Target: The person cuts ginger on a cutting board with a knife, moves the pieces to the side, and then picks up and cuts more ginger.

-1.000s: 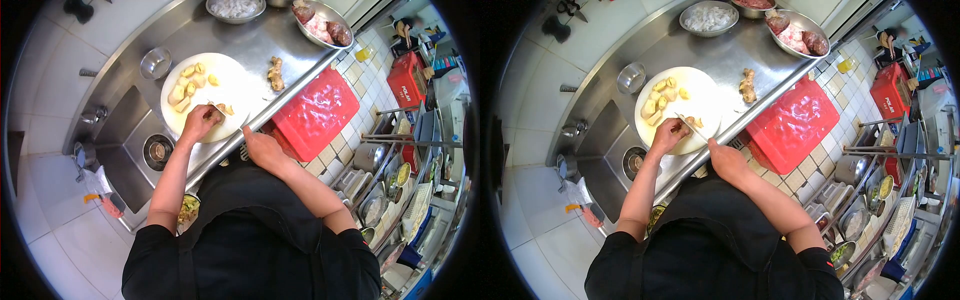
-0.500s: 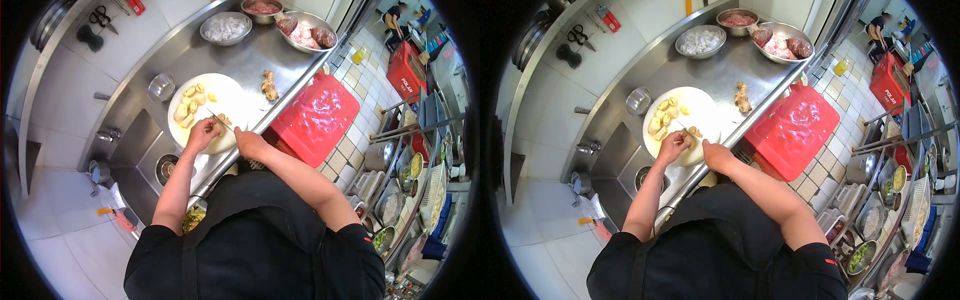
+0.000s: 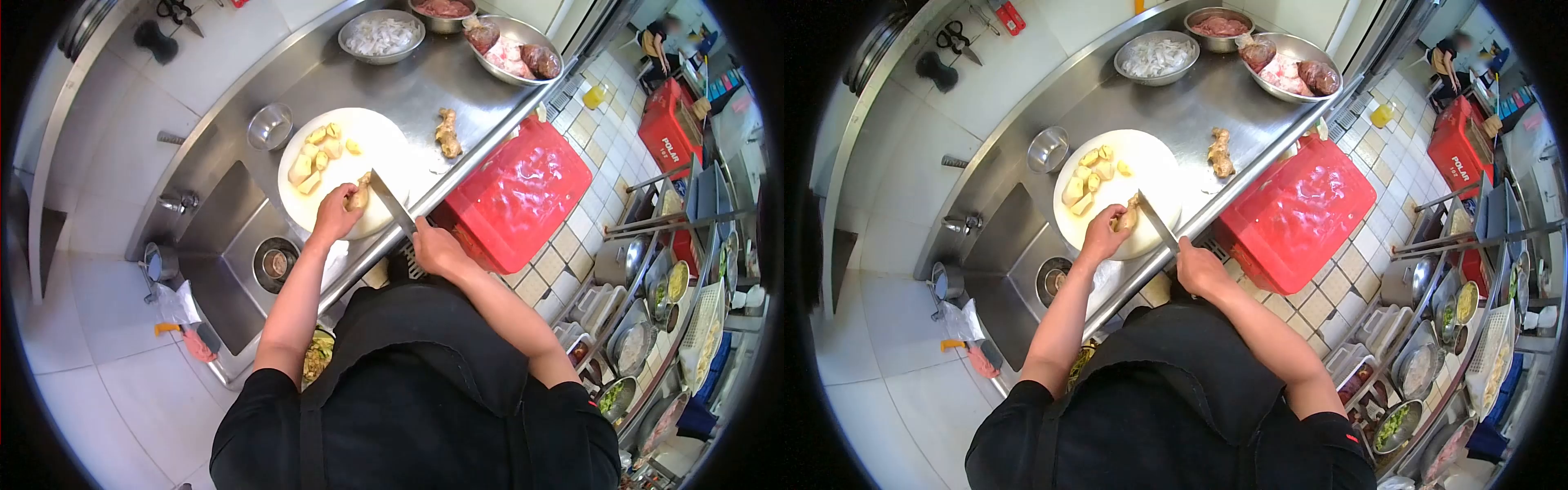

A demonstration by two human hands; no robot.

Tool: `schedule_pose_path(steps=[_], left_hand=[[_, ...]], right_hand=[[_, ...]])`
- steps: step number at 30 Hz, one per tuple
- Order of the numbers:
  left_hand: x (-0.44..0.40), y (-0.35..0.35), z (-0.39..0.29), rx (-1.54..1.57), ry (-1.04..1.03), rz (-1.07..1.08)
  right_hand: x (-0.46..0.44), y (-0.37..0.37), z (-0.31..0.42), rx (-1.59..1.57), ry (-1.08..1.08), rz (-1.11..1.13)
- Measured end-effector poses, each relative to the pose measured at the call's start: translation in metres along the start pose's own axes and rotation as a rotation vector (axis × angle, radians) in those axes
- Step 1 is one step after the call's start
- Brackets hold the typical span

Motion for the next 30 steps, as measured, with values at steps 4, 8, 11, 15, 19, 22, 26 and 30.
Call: schedule_pose_path(steps=[4,8,11,15,19,22,26,30], left_hand=[[0.011,0.01,0.001,-0.054,-0.132,0.069],[0.016,0.008,0.001,-0.01,-0.12,0.047],[0.015,0.01,-0.002,0.024,-0.083,0.037],[0.017,0.009,-0.002,0.009,-0.054,0.029],[0.015,0.011,-0.003,0.01,-0.039,0.018],[0.016,0.015,-0.004,-0.03,-0.062,-0.015],[0.016,0.014,-0.001,-0.025,-0.06,-0.016],[0.015,0.013,0.0,-0.005,-0.017,0.01]], right_hand=[[0.017,0.003,-0.011,-0.032,0.021,-0.052],[0.023,0.004,-0.008,-0.045,0.125,-0.125],[0.026,0.004,0.001,0.018,0.218,-0.167],[0.026,0.003,0.013,0.067,0.224,-0.159],[0.02,0.002,0.019,0.102,0.254,-0.175],[0.019,0.002,0.023,0.17,0.225,-0.149],[0.017,0.004,0.029,0.21,0.225,-0.147],[0.014,0.002,0.029,0.265,0.236,-0.146]])
Point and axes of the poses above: each hand's wrist, its own x-axis away from the middle knuckle, its own y-axis out of the back of the hand, z = x × y, the point moved 8 cm from there along -x, towards the middle knuckle, and after that the axes turned 12 degrees about -y, right-handed, at the moved point
